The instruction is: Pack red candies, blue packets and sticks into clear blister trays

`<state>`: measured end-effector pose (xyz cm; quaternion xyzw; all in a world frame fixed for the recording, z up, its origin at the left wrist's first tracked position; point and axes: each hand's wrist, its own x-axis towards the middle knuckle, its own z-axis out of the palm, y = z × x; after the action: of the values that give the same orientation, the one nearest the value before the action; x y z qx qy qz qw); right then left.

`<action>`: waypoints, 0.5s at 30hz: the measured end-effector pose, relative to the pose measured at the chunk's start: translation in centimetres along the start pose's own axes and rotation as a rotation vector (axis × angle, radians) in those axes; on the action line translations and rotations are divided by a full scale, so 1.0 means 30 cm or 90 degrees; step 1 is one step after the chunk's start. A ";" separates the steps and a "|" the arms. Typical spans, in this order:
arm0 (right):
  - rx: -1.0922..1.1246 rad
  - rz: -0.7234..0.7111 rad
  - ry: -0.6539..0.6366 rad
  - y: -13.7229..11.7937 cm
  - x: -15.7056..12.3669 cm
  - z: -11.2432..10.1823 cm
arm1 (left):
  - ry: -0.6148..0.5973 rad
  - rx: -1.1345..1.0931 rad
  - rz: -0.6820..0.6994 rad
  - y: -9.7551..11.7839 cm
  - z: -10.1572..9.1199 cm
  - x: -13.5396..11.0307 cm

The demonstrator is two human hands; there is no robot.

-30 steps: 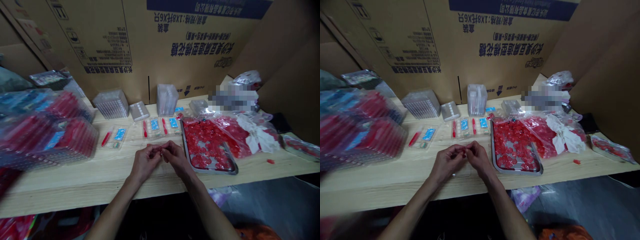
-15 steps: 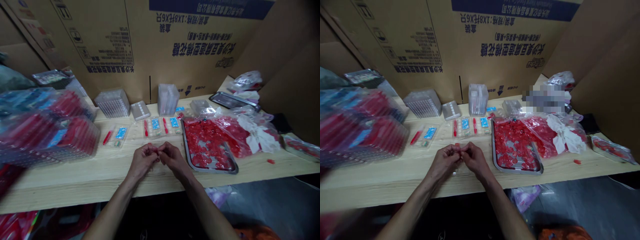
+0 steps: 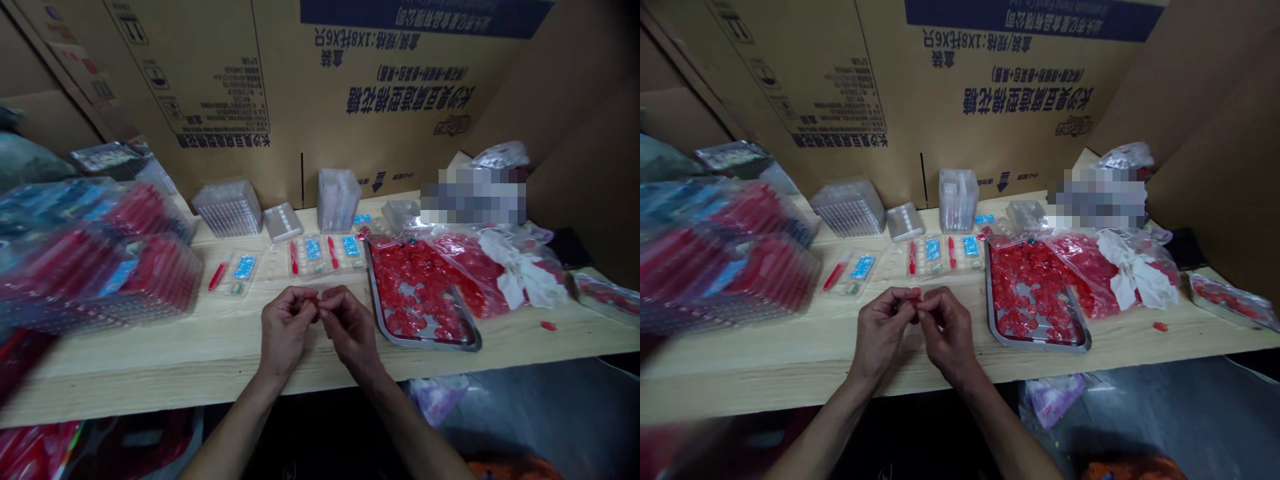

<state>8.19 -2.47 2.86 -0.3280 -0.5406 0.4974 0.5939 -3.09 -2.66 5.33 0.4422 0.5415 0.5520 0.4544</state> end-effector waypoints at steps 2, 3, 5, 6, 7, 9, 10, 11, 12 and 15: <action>0.005 -0.005 -0.020 -0.027 -0.014 -0.018 | -0.004 -0.019 0.002 0.001 0.001 0.007; 0.004 -0.006 -0.032 -0.039 -0.020 -0.029 | 0.003 -0.028 -0.001 -0.002 -0.005 0.017; -0.021 0.015 -0.052 -0.059 -0.025 -0.055 | 0.033 -0.046 -0.008 -0.012 -0.027 0.041; -0.048 0.037 -0.058 -0.067 -0.022 -0.069 | 0.048 -0.048 -0.010 -0.017 -0.041 0.053; -0.081 0.069 -0.066 -0.073 -0.014 -0.081 | 0.057 -0.039 -0.009 -0.021 -0.055 0.062; -0.137 0.142 -0.094 -0.079 0.009 -0.099 | 0.047 0.019 0.014 -0.025 -0.076 0.066; -0.150 0.170 -0.111 -0.081 0.022 -0.102 | 0.035 0.065 0.041 -0.025 -0.082 0.061; -0.155 0.189 -0.132 -0.082 0.033 -0.100 | 0.024 0.117 0.077 -0.025 -0.084 0.053; -0.157 0.200 -0.153 -0.082 0.043 -0.094 | 0.013 0.172 0.120 -0.024 -0.084 0.045; -0.176 0.192 -0.188 -0.070 0.061 -0.058 | -0.028 0.303 0.256 -0.021 -0.079 0.025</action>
<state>10.22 -1.10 5.04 -0.4069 -0.6296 0.5442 0.3767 -5.56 -2.40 4.64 0.6463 0.5475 0.4787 0.2311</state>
